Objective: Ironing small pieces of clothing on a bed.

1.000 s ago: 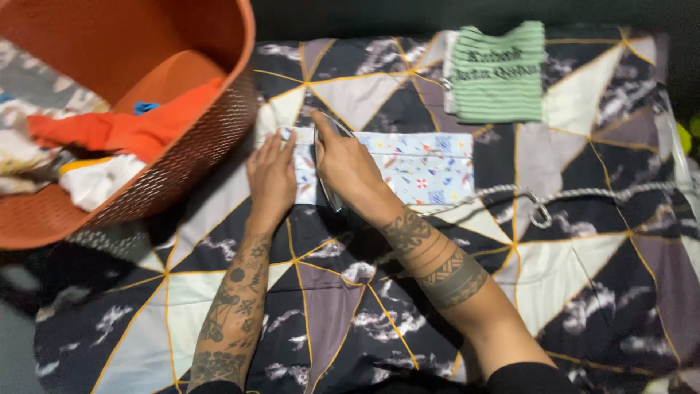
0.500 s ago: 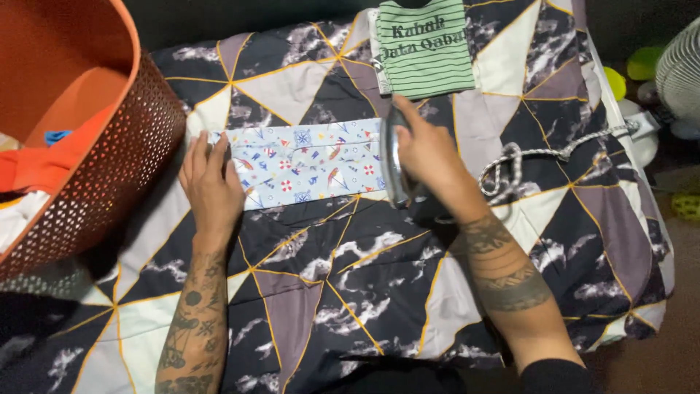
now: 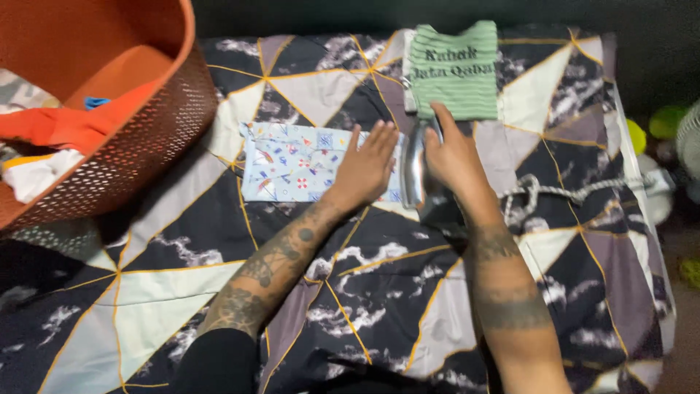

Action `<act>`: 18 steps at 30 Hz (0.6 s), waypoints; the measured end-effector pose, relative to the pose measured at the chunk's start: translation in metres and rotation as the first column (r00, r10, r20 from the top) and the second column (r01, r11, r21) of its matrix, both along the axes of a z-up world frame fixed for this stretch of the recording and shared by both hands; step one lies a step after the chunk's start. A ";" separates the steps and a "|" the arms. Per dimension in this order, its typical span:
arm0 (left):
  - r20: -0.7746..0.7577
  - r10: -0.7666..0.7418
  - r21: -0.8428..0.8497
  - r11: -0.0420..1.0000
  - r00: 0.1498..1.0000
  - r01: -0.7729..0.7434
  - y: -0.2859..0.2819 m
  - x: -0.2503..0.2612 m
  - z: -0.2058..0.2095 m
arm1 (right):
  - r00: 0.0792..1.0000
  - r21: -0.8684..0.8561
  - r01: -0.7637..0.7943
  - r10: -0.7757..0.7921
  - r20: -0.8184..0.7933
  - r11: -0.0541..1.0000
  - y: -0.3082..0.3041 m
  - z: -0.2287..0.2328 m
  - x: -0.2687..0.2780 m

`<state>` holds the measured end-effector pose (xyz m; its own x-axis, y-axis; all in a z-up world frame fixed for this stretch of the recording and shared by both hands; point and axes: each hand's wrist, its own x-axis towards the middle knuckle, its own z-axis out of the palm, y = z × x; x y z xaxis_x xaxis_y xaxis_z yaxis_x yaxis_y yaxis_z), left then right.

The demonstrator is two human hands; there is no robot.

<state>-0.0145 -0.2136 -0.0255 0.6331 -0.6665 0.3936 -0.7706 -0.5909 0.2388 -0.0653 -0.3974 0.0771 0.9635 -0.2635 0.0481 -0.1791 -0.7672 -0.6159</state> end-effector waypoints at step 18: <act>-0.139 0.000 -0.047 0.999 0.990 -0.006 0.010 -0.008 0.016 | 0.996 -0.009 0.072 -0.073 -0.059 0.997 -0.003 0.001 0.025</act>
<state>-0.0220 -0.2040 -0.0094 0.6858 -0.6472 0.3329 -0.7263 -0.5788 0.3709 -0.0399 -0.4004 0.0782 0.9431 -0.3325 -0.0062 -0.2702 -0.7551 -0.5973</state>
